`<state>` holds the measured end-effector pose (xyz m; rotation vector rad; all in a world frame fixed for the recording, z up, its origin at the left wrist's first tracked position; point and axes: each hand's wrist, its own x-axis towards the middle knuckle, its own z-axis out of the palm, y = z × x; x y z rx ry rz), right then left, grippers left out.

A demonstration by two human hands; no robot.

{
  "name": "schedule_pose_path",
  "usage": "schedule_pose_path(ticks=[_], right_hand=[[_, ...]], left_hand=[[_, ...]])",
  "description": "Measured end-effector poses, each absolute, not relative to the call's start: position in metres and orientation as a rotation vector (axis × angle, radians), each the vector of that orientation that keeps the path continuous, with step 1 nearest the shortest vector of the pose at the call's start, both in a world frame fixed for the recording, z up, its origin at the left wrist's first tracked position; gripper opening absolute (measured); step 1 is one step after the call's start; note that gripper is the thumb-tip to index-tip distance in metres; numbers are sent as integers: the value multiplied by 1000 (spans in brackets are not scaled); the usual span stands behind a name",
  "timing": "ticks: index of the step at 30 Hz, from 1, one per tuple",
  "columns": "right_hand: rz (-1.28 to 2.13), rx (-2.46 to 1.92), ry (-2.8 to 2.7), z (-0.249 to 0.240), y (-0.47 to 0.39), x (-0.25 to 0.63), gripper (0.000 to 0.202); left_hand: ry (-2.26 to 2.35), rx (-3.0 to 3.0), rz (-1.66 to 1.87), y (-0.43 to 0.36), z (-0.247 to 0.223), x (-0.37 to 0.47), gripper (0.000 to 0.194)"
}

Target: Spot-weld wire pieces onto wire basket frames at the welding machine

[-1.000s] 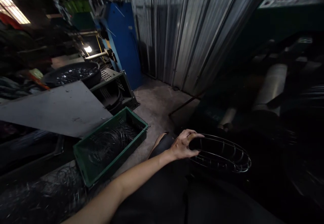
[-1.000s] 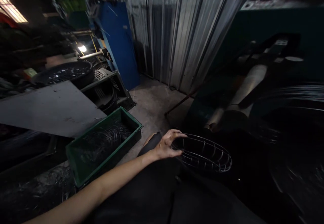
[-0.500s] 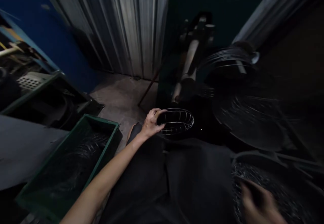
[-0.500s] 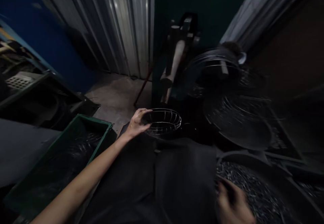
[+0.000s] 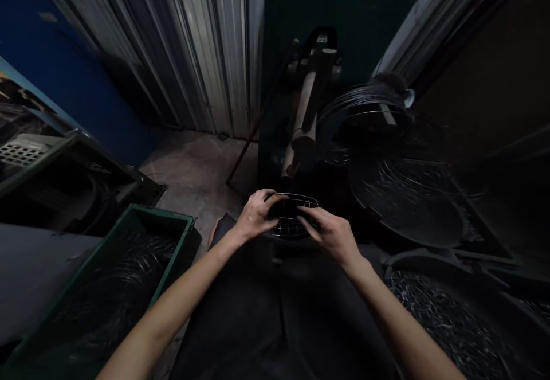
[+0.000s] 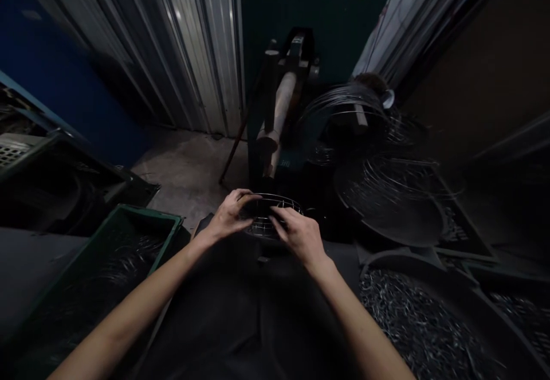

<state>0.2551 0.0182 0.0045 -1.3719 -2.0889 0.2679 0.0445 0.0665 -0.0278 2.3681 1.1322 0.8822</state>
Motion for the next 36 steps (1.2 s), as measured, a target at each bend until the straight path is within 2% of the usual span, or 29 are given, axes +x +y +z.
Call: schedule_pose_path(ticks=[2,5,13,24,36], right_hand=[[-55,-1372,-2310,-1,28,250,31],[-363,-1234,-2533,-8,32,249,36],[-781,-933,-2422,-8,41,253,29],[-937,-808,-2388,-6,61,253,27],[-915,-817,-2401,-6,62,256,32]], left_hand=[[1121,2352,888,65,-26,43,56],[1128,2290,916,65,-24,39,56],[1060,2179,1056,77,-32,40,55],[1072,2227,1101,99,-35,41,56],[1072,2262,1091,100,-30,38,57]])
